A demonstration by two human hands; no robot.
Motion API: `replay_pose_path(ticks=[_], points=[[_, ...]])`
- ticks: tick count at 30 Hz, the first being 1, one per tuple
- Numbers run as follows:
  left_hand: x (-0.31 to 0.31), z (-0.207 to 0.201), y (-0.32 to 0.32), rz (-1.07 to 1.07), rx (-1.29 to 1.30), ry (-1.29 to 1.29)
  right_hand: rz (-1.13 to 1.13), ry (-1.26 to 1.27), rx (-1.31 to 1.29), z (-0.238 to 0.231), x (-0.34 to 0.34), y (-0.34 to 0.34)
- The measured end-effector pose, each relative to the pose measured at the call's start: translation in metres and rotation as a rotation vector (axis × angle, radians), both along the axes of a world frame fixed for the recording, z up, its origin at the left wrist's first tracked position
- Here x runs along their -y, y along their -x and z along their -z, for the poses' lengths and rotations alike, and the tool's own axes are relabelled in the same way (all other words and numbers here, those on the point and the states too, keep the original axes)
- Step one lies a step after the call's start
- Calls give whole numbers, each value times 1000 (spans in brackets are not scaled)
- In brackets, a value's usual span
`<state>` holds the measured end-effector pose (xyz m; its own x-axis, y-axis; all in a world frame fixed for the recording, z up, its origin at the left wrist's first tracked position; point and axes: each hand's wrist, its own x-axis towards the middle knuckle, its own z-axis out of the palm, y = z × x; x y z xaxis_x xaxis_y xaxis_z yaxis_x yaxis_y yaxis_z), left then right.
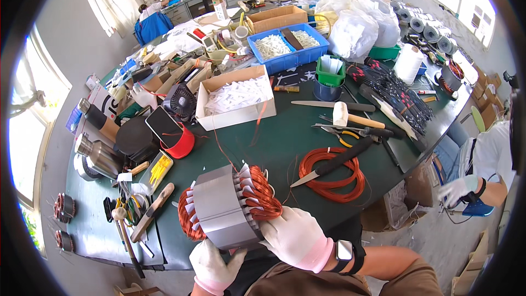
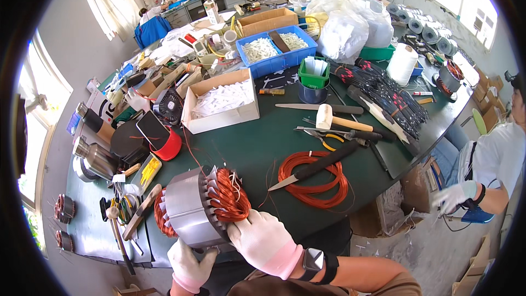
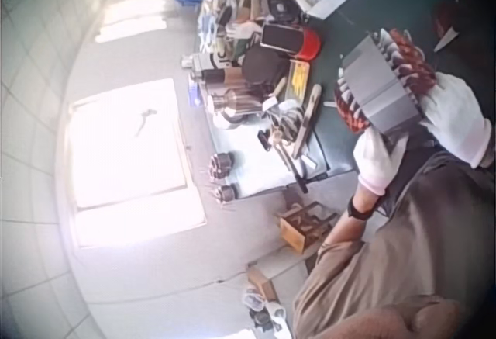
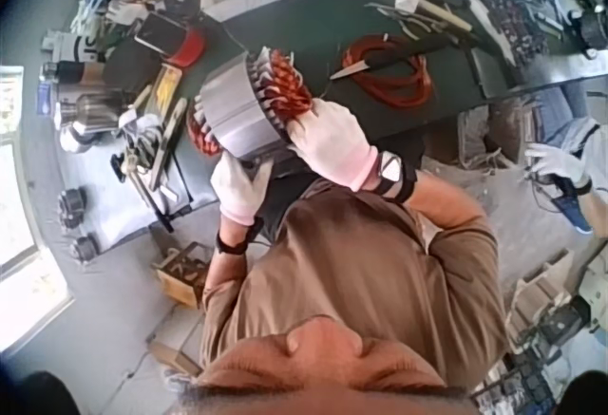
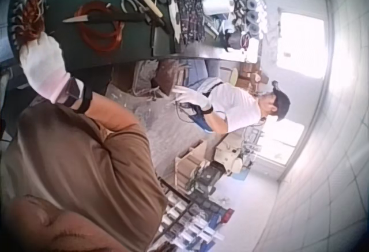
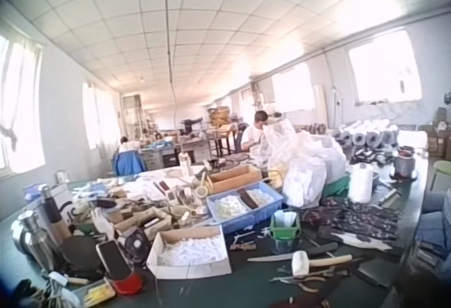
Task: Insert copper wire coils and insulation paper into a motor stator, then use a mallet to shape the windings.
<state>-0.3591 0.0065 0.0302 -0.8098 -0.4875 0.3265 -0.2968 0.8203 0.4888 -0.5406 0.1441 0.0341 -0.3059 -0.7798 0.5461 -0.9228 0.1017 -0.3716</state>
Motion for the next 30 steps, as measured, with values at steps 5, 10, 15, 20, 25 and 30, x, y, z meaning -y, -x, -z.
replay_pose_path(ticks=[5, 10, 15, 20, 25, 30], points=[[7, -2, -12, 79, -16, 130, -67, -44, -38, 7, -6, 1], [15, 29, -55, -113, -131, -184, -140, -139, 183, -5, -40, 57], [18, 48, -56, 92, 253, 1, 114, -218, 289, -29, -69, 185], [2, 68, -32, -112, 161, 49, 385, -185, 309, -50, -36, 328], [-1, 59, -19, -142, 113, 59, 639, -294, -53, -43, 24, 389], [-5, 55, -17, -191, 147, 79, 645, -407, -115, -27, 37, 381]])
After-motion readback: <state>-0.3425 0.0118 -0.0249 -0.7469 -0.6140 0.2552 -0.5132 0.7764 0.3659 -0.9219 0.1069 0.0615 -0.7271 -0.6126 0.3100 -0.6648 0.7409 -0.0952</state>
